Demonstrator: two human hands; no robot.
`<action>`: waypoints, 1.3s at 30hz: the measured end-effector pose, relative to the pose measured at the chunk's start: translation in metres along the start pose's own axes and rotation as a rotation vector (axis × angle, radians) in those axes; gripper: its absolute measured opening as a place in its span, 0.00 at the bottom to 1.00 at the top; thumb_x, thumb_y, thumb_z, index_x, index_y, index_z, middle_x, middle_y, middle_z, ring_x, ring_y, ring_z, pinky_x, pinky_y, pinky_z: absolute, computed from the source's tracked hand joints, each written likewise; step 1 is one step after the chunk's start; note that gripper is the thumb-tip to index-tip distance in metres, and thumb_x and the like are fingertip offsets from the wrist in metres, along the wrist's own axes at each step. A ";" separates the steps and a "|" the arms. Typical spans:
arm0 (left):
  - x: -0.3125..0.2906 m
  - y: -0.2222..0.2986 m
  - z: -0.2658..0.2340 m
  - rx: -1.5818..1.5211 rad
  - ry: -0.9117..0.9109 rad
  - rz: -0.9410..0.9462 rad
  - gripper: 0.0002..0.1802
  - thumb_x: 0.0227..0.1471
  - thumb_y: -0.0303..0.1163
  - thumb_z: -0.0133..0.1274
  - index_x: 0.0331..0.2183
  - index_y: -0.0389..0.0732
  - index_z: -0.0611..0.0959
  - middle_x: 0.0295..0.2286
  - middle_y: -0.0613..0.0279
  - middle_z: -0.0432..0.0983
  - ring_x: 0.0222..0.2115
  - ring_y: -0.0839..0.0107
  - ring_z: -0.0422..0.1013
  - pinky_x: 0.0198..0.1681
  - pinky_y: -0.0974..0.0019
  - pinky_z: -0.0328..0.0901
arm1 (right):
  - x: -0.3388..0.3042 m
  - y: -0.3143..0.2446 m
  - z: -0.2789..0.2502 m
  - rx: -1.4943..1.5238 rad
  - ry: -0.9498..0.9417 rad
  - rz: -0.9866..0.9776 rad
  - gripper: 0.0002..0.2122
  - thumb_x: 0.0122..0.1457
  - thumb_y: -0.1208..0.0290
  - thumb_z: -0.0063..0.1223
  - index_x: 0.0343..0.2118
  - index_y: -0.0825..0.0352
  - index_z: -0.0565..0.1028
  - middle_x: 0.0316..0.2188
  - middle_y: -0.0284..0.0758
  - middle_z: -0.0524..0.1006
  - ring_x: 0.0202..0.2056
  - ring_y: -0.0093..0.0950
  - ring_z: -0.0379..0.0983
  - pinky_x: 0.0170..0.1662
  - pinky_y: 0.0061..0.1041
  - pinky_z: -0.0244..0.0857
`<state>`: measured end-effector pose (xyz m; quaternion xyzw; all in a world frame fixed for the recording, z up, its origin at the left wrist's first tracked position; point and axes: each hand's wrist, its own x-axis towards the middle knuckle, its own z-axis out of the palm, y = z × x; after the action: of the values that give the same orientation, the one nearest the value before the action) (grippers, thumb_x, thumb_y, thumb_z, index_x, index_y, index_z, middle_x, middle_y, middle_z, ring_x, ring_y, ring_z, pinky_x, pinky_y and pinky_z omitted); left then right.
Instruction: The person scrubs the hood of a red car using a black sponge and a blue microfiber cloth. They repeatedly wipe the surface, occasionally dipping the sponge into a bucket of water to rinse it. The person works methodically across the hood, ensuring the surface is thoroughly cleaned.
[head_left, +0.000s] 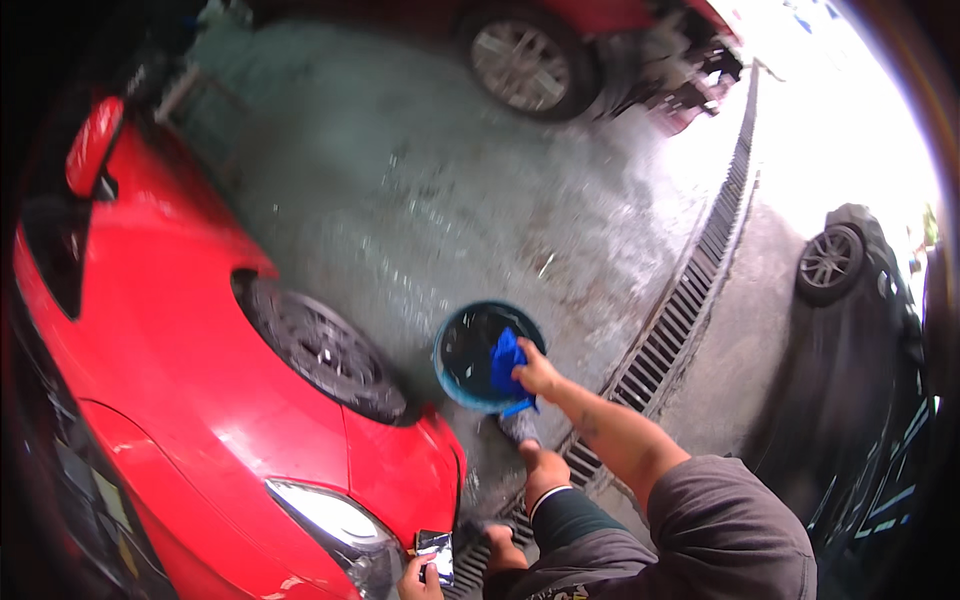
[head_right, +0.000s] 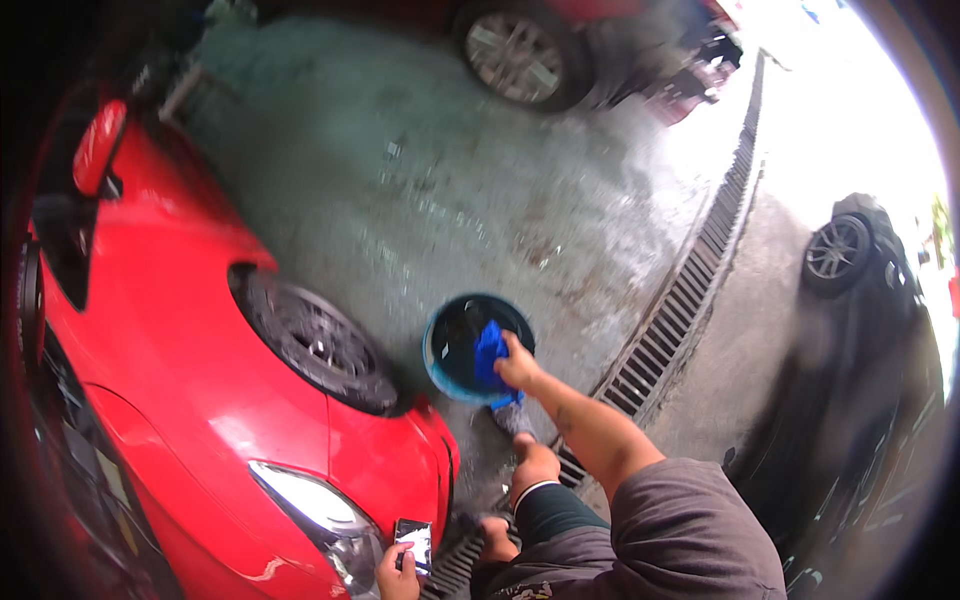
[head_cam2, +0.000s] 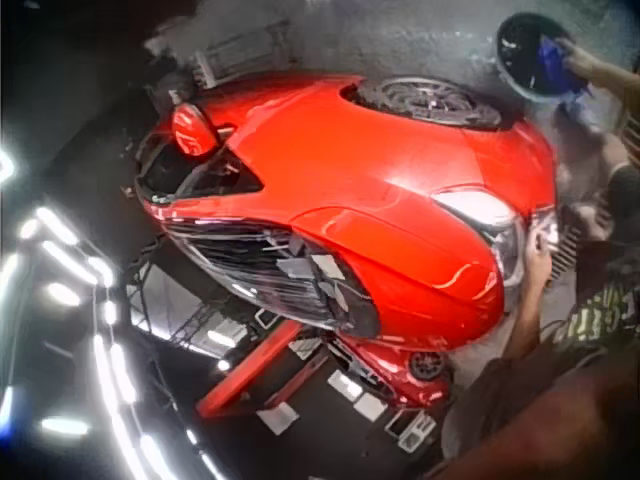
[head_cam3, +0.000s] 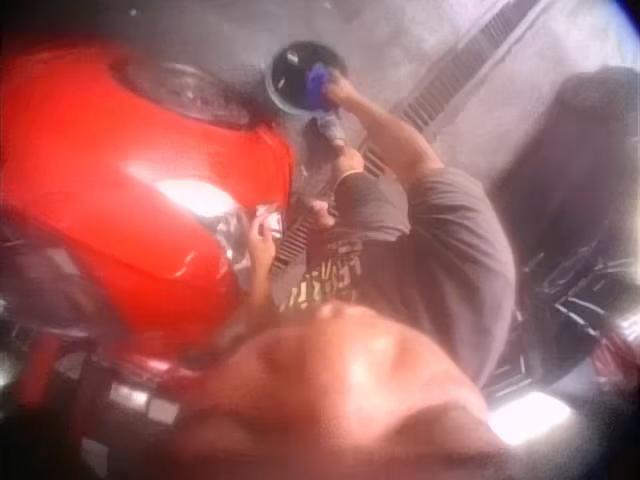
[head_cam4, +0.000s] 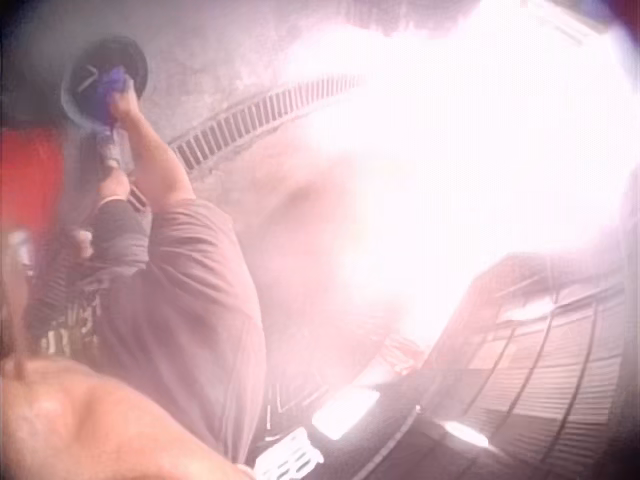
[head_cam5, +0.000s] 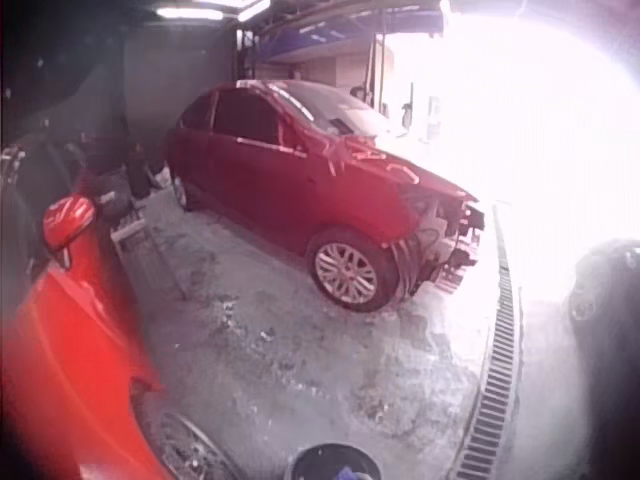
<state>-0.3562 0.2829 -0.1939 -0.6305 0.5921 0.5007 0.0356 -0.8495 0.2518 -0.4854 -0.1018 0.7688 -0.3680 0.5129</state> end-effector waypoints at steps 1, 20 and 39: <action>0.009 0.004 -0.001 0.062 0.006 -0.004 0.14 0.65 0.34 0.65 0.47 0.35 0.89 0.36 0.53 0.88 0.40 0.62 0.86 0.45 0.59 0.78 | 0.022 0.000 0.007 -0.106 -0.014 -0.061 0.44 0.58 0.73 0.65 0.79 0.59 0.58 0.65 0.57 0.76 0.66 0.52 0.75 0.69 0.43 0.70; 0.005 -0.036 0.091 0.079 -0.019 -0.283 0.18 0.57 0.35 0.71 0.48 0.39 0.91 0.44 0.47 0.90 0.47 0.50 0.86 0.54 0.54 0.78 | 0.259 0.141 0.077 -0.930 -0.093 0.130 0.40 0.62 0.52 0.70 0.72 0.70 0.70 0.64 0.57 0.78 0.67 0.51 0.75 0.69 0.44 0.69; -0.276 -0.213 0.011 -0.182 0.443 -0.229 0.21 0.56 0.40 0.72 0.50 0.44 0.91 0.45 0.48 0.89 0.45 0.48 0.85 0.51 0.53 0.77 | -0.319 -0.265 0.135 0.130 -0.332 -0.814 0.26 0.68 0.72 0.63 0.67 0.71 0.70 0.54 0.43 0.81 0.49 0.32 0.83 0.49 0.31 0.80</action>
<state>-0.1401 0.5494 -0.1307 -0.7882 0.4626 0.3945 -0.0953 -0.6473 0.1725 -0.1078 -0.4214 0.5486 -0.5663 0.4480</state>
